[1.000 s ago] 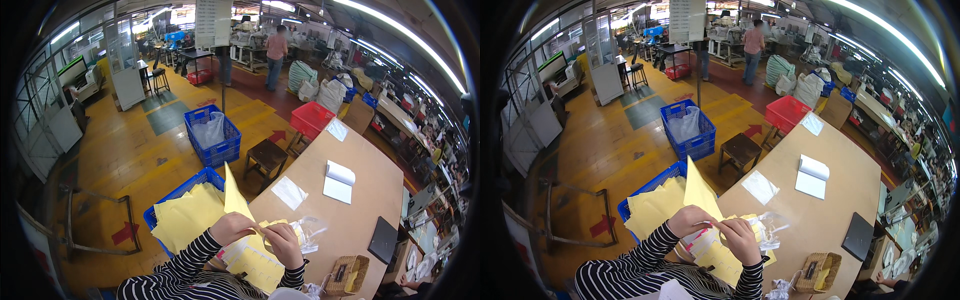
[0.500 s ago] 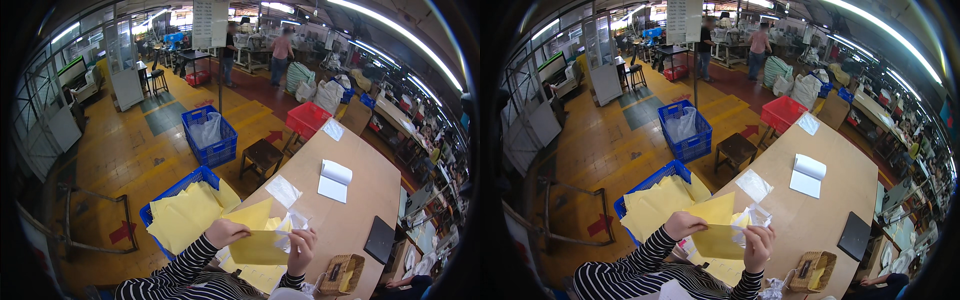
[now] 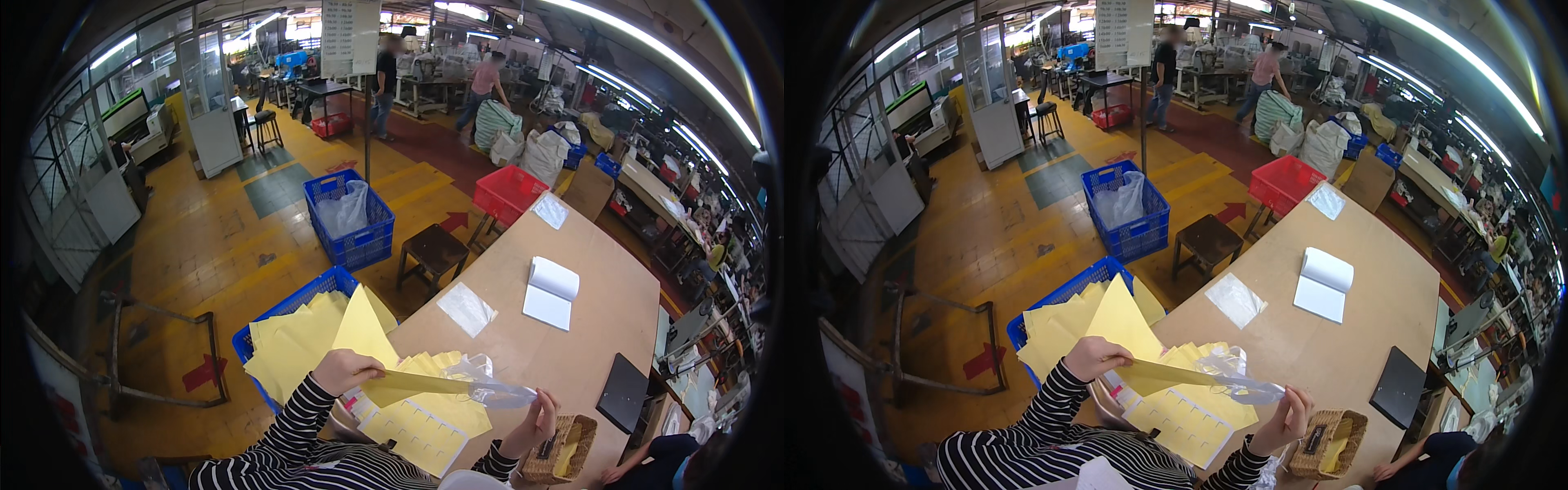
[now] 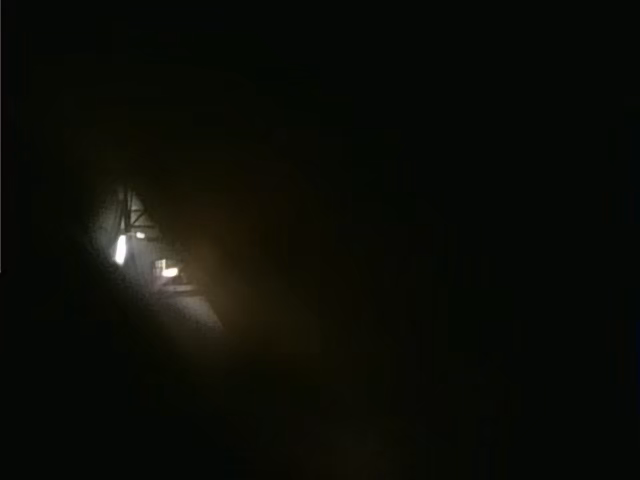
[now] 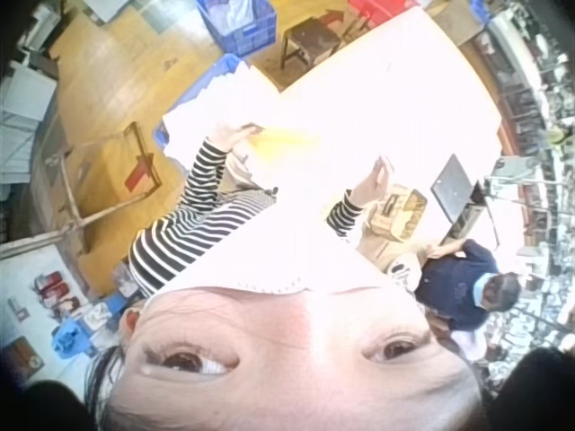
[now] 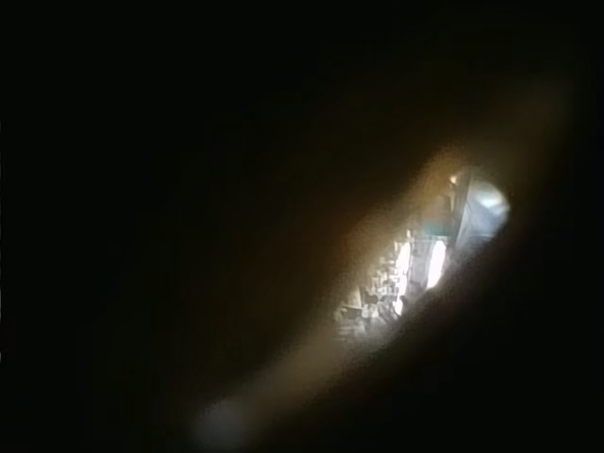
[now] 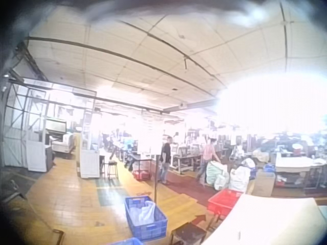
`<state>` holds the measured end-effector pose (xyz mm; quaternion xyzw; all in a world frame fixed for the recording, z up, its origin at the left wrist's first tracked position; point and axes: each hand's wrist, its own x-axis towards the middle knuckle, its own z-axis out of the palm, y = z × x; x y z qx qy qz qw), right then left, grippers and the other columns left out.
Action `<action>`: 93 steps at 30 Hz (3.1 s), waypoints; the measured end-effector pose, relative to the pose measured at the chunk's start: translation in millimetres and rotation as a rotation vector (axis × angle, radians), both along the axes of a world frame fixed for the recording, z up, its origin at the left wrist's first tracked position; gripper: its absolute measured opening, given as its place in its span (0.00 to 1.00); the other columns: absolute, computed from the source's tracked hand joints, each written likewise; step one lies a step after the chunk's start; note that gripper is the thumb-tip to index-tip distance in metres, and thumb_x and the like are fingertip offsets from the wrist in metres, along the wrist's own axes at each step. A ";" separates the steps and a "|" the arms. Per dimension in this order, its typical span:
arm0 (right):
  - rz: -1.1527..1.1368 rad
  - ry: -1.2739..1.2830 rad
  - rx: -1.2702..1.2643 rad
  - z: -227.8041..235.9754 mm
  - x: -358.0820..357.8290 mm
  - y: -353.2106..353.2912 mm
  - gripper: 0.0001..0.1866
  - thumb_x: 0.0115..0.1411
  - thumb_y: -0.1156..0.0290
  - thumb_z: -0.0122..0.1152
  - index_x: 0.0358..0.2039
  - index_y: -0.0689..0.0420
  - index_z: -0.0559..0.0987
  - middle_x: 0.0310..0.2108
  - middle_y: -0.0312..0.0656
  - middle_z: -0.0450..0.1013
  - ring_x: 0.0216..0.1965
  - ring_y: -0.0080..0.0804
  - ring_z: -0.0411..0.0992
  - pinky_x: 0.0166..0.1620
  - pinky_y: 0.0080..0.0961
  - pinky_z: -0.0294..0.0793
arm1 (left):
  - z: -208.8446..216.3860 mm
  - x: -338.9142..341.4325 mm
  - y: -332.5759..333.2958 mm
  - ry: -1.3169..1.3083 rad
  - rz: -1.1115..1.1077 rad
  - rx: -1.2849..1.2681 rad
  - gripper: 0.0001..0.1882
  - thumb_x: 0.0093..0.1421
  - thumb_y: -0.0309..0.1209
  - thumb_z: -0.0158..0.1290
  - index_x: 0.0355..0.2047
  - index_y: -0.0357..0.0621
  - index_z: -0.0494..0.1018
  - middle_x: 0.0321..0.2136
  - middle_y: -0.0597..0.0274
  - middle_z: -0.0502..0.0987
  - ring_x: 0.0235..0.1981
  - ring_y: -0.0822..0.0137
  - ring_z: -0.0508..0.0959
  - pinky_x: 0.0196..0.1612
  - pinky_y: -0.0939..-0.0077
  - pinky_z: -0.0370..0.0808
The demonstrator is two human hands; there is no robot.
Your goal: The person repeatedly picks yellow paper sheets and white ribbons, places the ribbons on the sheets, and stacks them in a blue basket. The person also handles a black bag and a power adapter, placing them on the table.
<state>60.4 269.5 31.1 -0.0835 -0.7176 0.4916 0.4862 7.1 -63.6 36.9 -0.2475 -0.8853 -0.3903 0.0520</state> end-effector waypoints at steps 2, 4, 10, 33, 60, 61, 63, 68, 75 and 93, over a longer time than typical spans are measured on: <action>-0.040 -0.016 -0.003 -1.8 2.8 1.0 0.06 0.57 0.86 0.54 0.33 0.66 0.78 0.34 0.46 0.75 0.38 0.37 0.72 0.44 0.30 0.71 | 1.6 1.9 0.7 0.041 -0.011 -0.001 0.06 0.55 0.28 0.57 0.34 0.44 0.80 0.26 0.64 0.82 0.27 0.65 0.81 0.33 0.75 0.76; -0.085 -0.033 -0.015 -2.8 5.3 2.3 0.06 0.58 0.85 0.53 0.34 0.66 0.78 0.34 0.46 0.75 0.38 0.36 0.72 0.43 0.30 0.72 | 2.8 3.6 2.0 0.011 0.004 0.001 0.06 0.55 0.28 0.57 0.34 0.44 0.80 0.26 0.64 0.82 0.27 0.65 0.81 0.33 0.75 0.76; -0.150 0.007 -0.240 -3.5 5.9 13.9 0.08 0.63 0.82 0.50 0.37 0.68 0.78 0.36 0.44 0.75 0.37 0.31 0.72 0.43 0.26 0.72 | -0.5 5.5 -0.1 -0.012 0.049 0.110 0.06 0.56 0.32 0.57 0.34 0.47 0.80 0.25 0.62 0.81 0.26 0.62 0.81 0.31 0.75 0.76; -0.368 0.648 -1.140 -65.2 144.4 96.7 0.10 0.67 0.73 0.49 0.48 0.55 0.74 0.45 0.40 0.73 0.48 0.31 0.72 0.54 0.30 0.70 | -29.7 -27.3 -15.9 -0.313 0.058 0.339 0.07 0.57 0.25 0.60 0.31 0.31 0.78 0.19 0.72 0.74 0.22 0.84 0.68 0.25 0.89 0.62; 0.222 -0.512 0.075 -35.4 140.9 47.8 0.05 0.49 0.75 0.64 0.28 0.56 0.83 0.60 0.47 0.64 0.65 0.45 0.55 0.68 0.42 0.47 | -27.8 -44.3 -34.9 -0.197 -0.013 0.167 0.06 0.57 0.23 0.59 0.33 0.31 0.77 0.22 0.66 0.78 0.26 0.79 0.74 0.32 0.85 0.69; 0.304 -0.495 0.141 -37.2 120.0 40.1 0.09 0.49 0.75 0.65 0.33 0.54 0.83 0.61 0.46 0.63 0.66 0.46 0.53 0.68 0.43 0.47 | -25.8 -43.2 -31.9 -0.168 -0.033 0.128 0.06 0.56 0.22 0.59 0.32 0.31 0.78 0.22 0.65 0.78 0.25 0.79 0.74 0.31 0.85 0.69; 0.403 -0.499 0.248 -47.4 78.3 21.7 0.18 0.48 0.75 0.66 0.43 0.49 0.81 0.62 0.45 0.62 0.66 0.48 0.52 0.67 0.47 0.46 | -22.6 -40.7 -27.0 -0.143 -0.014 0.131 0.06 0.56 0.22 0.59 0.31 0.30 0.78 0.20 0.65 0.77 0.24 0.78 0.73 0.30 0.84 0.68; 0.404 -0.721 0.395 -82.8 19.1 -6.8 0.38 0.51 0.74 0.63 0.63 0.40 0.63 0.64 0.40 0.59 0.66 0.50 0.53 0.66 0.59 0.42 | -14.1 -31.6 -31.6 -0.124 -0.021 0.160 0.06 0.56 0.23 0.59 0.32 0.29 0.78 0.20 0.64 0.76 0.23 0.78 0.72 0.29 0.84 0.68; 0.464 -0.768 0.662 -86.9 0.1 -26.2 0.42 0.51 0.75 0.58 0.66 0.40 0.57 0.66 0.38 0.57 0.69 0.48 0.47 0.67 0.63 0.37 | -11.3 -17.5 -47.0 -0.085 0.000 0.156 0.05 0.53 0.20 0.60 0.31 0.31 0.78 0.21 0.59 0.79 0.23 0.74 0.75 0.29 0.82 0.70; 0.535 -0.507 0.430 -80.1 -30.3 -32.6 0.17 0.54 0.71 0.65 0.46 0.49 0.78 0.35 0.34 0.75 0.39 0.32 0.74 0.66 0.56 0.48 | -8.0 -4.9 -84.3 -0.050 0.122 0.195 0.06 0.53 0.20 0.60 0.32 0.32 0.79 0.23 0.59 0.80 0.24 0.74 0.76 0.31 0.82 0.71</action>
